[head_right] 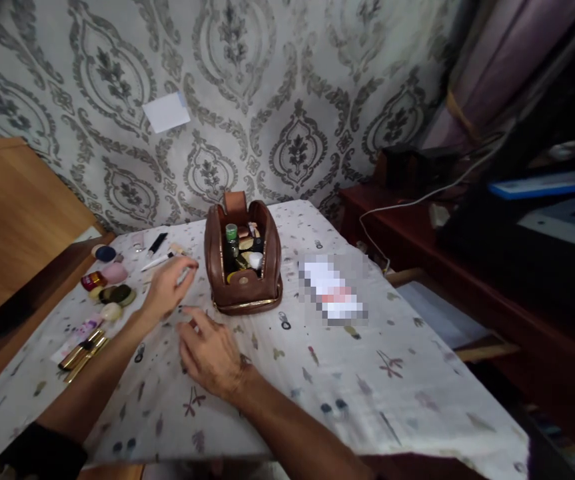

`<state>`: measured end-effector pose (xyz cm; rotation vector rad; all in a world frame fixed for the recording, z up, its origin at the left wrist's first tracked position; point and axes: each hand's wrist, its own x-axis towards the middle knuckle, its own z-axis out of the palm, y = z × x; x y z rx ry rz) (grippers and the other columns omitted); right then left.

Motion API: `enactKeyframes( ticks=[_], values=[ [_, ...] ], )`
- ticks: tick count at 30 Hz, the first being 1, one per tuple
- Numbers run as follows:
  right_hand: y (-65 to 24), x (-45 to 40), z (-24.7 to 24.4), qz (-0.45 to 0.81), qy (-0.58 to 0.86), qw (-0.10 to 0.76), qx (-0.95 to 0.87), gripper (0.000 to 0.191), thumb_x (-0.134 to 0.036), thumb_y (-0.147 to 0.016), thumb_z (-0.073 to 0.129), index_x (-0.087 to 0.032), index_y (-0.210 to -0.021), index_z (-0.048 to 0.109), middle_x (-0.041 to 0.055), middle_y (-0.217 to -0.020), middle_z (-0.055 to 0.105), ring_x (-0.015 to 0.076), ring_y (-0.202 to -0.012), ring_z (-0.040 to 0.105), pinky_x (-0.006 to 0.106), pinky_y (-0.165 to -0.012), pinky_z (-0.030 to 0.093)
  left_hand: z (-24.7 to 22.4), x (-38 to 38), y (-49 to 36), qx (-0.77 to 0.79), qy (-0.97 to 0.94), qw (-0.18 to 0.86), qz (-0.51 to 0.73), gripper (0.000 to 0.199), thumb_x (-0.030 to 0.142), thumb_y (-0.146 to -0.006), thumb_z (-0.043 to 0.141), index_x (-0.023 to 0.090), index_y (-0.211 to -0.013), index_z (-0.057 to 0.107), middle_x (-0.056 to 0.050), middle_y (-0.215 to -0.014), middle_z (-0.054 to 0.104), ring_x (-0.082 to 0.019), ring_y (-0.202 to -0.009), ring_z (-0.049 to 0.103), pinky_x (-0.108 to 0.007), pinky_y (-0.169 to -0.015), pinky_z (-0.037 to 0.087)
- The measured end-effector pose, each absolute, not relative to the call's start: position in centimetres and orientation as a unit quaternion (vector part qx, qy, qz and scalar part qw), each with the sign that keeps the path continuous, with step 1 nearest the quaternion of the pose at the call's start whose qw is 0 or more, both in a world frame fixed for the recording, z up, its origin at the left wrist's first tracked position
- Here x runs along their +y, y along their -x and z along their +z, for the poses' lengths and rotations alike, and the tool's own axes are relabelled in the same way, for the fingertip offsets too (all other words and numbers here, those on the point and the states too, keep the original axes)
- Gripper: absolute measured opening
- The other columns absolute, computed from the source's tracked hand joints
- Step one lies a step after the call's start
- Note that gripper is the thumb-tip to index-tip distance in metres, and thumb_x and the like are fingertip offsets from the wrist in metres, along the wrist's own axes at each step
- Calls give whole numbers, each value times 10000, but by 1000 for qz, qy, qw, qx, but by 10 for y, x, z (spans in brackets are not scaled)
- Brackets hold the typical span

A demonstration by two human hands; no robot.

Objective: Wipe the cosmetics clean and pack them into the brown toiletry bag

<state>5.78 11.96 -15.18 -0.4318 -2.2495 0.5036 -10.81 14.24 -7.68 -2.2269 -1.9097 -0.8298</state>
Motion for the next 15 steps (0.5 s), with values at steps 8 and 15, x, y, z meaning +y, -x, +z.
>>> enactKeyframes(
  ticks=[8,15],
  values=[
    [-51,111,-160,229,165,303,-910,184,-148,-913,506,-181,-1040,636,127,-1253,626,195,-891,683,310,-740,568,-160,114,134,-646,704,32,-293,187,204,-948,444,188,-890,622,-68,-871,667,-225,-867,595,-372,-805,488],
    [-50,110,-162,296,147,312,-890,196,-123,-912,496,-198,-1033,630,119,-1211,632,194,-889,684,313,-749,569,-158,100,145,-629,689,20,-361,160,227,-984,462,182,-969,615,-45,-875,665,-174,-834,614,-307,-776,490]
  ],
)
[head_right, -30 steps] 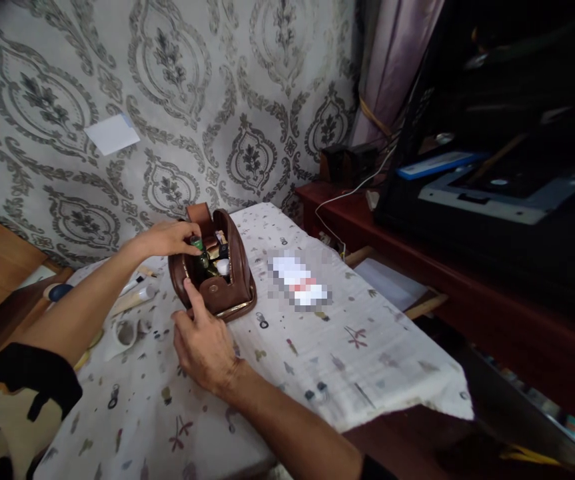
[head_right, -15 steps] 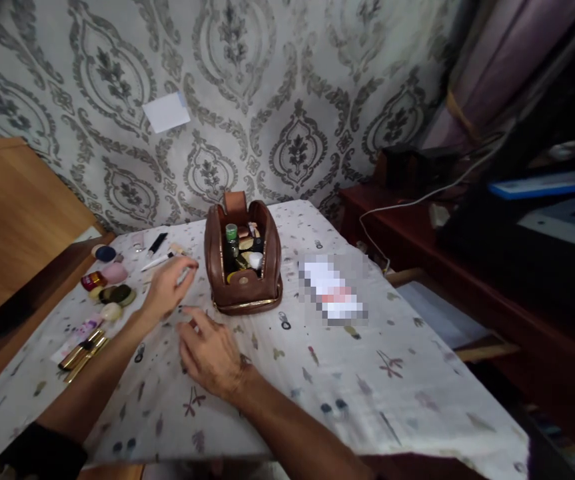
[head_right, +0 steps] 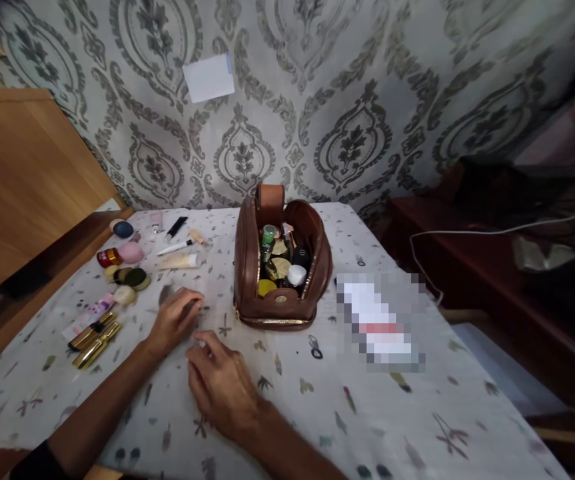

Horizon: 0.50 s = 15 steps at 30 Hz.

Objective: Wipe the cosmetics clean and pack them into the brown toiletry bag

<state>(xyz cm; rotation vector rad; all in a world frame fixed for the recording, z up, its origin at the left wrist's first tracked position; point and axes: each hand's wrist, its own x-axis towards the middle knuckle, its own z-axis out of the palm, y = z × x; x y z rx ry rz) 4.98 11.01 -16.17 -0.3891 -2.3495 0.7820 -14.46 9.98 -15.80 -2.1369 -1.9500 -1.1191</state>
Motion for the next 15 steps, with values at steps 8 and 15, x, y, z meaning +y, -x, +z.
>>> enactKeyframes(
  ticks=[8,15],
  values=[
    [-35,110,-159,511,179,263,-798,154,-103,-852,521,-183,-902,643,67,-978,647,142,-769,623,225,-638,480,-151,93,138,-569,749,75,-330,197,171,-995,420,164,-973,616,-24,-741,656,-151,-680,594,-264,-645,474],
    [8,136,-158,613,163,171,-754,227,-85,-666,544,-177,-493,430,-52,-486,417,84,-481,400,226,-487,263,-161,86,145,-585,705,134,-377,185,122,-985,444,188,-1067,595,-4,-703,678,-139,-631,631,-236,-601,501]
  ],
)
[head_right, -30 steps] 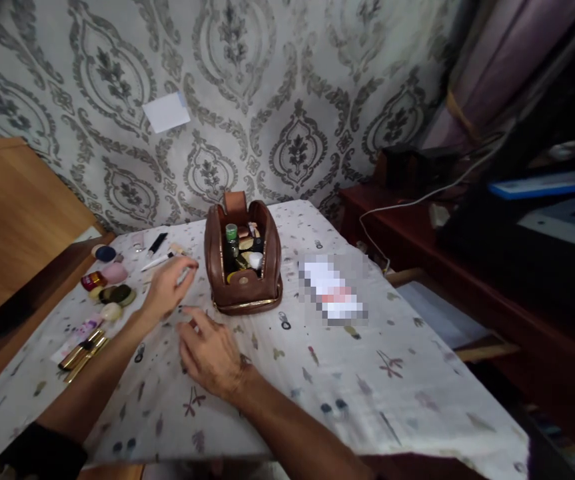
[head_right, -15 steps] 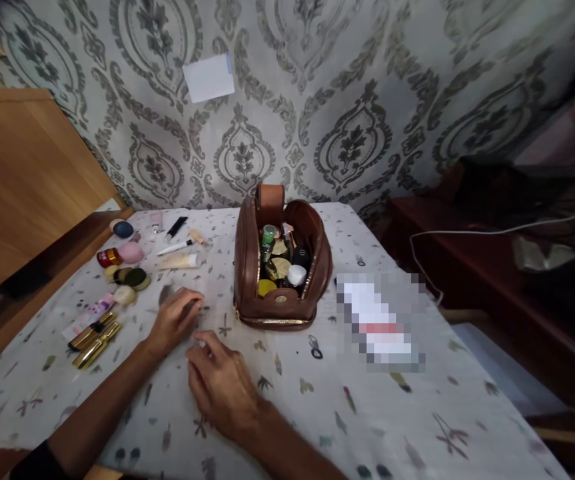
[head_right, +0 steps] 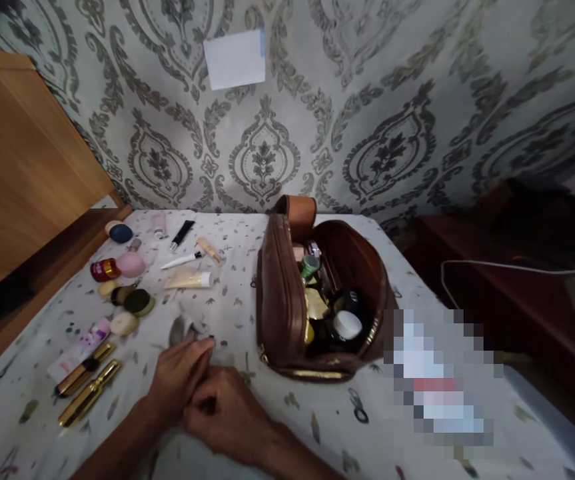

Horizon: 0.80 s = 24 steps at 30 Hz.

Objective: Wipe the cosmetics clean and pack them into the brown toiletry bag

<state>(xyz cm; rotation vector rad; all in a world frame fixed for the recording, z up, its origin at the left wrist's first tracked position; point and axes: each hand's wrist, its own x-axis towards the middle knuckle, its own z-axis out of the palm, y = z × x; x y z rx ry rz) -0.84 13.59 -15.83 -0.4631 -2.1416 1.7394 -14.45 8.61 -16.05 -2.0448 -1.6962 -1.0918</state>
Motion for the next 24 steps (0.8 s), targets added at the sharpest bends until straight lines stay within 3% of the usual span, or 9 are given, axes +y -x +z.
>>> enactKeyframes(
  ticks=[3,6,11,17,24],
  values=[
    [16,141,-166,607,109,232,-752,216,-131,-674,537,-184,-507,410,-41,-519,432,92,-515,426,232,-510,283,-167,86,146,-611,672,116,-402,190,122,-981,452,199,-1078,597,-20,-777,726,-143,-659,671,-245,-633,531],
    [13,142,-168,584,88,260,-764,323,-241,-822,506,-192,-523,397,-21,-542,441,111,-546,452,253,-537,310,-168,89,142,-608,666,91,-422,192,123,-982,439,195,-1068,594,-27,-769,729,-145,-646,677,-248,-610,531],
    [8,147,-165,544,94,280,-785,486,-452,-980,417,-185,-584,511,27,-610,554,141,-615,530,266,-587,377,-162,98,140,-601,665,54,-440,183,135,-980,434,180,-1023,607,-30,-732,695,-139,-635,656,-244,-601,525],
    [10,150,-171,541,65,250,-801,584,-561,-979,417,-176,-556,534,19,-580,540,135,-595,529,253,-591,404,-159,94,149,-573,705,72,-412,208,170,-990,424,177,-979,631,-33,-721,683,-146,-648,638,-248,-610,496],
    [9,146,-164,542,87,216,-807,547,-558,-946,495,-160,-593,620,29,-579,594,146,-590,558,264,-597,438,-158,88,150,-628,664,-11,-406,213,230,-959,426,206,-928,635,13,-640,607,-141,-592,567,-251,-592,434]
  ],
)
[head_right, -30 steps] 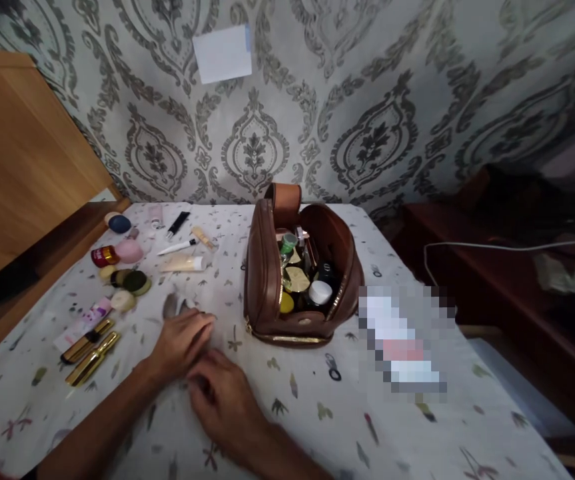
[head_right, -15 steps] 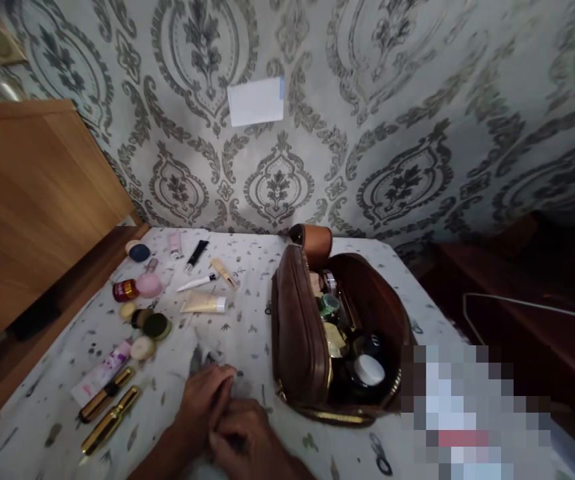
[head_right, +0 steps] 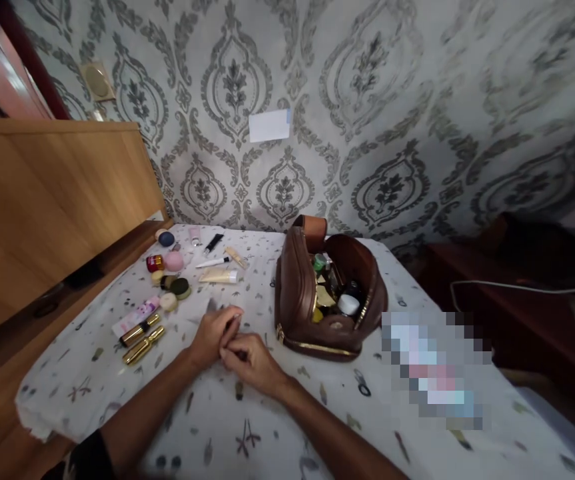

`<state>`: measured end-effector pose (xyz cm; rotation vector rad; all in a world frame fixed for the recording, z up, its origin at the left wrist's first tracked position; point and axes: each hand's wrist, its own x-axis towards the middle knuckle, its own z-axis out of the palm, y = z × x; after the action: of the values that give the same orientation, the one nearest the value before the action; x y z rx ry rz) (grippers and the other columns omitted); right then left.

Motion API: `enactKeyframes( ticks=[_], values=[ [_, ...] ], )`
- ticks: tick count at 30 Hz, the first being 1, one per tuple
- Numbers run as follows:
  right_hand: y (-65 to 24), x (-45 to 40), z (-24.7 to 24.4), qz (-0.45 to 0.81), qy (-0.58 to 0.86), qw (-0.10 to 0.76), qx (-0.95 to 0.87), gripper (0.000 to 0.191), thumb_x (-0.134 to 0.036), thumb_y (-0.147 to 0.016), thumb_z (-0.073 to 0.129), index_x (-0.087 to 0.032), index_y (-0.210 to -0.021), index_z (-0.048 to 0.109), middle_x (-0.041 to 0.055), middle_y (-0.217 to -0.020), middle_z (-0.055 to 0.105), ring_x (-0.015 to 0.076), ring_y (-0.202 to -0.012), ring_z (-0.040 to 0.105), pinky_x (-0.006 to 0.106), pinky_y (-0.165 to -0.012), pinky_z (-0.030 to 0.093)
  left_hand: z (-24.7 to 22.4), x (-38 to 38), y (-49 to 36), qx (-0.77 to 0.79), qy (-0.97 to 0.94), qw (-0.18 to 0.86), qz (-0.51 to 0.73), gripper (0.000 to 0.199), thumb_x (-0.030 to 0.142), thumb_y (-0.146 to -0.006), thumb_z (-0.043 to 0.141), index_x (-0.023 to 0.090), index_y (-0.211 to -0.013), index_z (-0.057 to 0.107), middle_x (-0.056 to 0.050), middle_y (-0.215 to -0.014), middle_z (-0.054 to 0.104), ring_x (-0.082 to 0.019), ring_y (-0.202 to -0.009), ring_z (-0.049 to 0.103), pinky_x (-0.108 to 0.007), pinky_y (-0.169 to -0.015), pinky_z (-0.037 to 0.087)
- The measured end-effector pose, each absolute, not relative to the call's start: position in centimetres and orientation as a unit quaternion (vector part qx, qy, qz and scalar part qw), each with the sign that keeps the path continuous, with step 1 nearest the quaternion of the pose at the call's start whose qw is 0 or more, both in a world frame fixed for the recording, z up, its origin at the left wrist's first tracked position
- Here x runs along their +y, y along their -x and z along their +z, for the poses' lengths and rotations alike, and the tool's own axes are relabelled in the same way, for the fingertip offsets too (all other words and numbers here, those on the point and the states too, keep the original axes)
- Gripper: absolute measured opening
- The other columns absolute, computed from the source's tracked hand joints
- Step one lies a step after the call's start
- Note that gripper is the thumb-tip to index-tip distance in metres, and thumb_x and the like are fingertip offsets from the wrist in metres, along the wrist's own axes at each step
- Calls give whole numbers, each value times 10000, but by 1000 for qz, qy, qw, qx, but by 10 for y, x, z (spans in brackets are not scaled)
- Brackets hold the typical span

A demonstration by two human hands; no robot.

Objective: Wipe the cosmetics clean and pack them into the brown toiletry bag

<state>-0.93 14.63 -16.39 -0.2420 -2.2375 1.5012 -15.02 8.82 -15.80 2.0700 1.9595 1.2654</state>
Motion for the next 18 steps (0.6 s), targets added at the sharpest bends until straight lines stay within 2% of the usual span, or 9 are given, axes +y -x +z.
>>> enactKeyframes(
  ticks=[3,9,14,18],
  values=[
    [11,145,-163,548,92,211,-804,488,-507,-931,535,-144,-625,648,34,-594,618,134,-567,549,247,-556,417,-156,87,152,632,-654,25,414,193,247,-935,450,211,-938,639,28,-625,583,-136,-583,543,-247,-589,410],
    [11,143,-167,536,92,205,-814,319,-297,-912,528,-138,-652,623,-2,-577,585,97,-500,482,210,-502,356,-154,83,146,646,-620,57,441,169,279,-911,475,208,-932,627,53,-582,546,-123,-542,519,-229,-565,392],
    [12,143,-165,506,69,234,-827,289,-138,-790,572,-167,-525,460,-57,-510,417,79,-502,395,214,-512,277,-126,98,162,672,-575,53,463,230,325,-935,424,186,-984,600,42,-585,564,-134,-554,571,-226,-573,445],
    [14,145,-166,494,69,241,-832,325,-116,-758,574,-179,-514,368,-68,-516,353,74,-514,370,221,-526,252,-80,148,232,751,-509,39,419,247,313,-866,459,183,-1020,601,6,-689,647,-167,-651,643,-259,-647,495]
  ],
)
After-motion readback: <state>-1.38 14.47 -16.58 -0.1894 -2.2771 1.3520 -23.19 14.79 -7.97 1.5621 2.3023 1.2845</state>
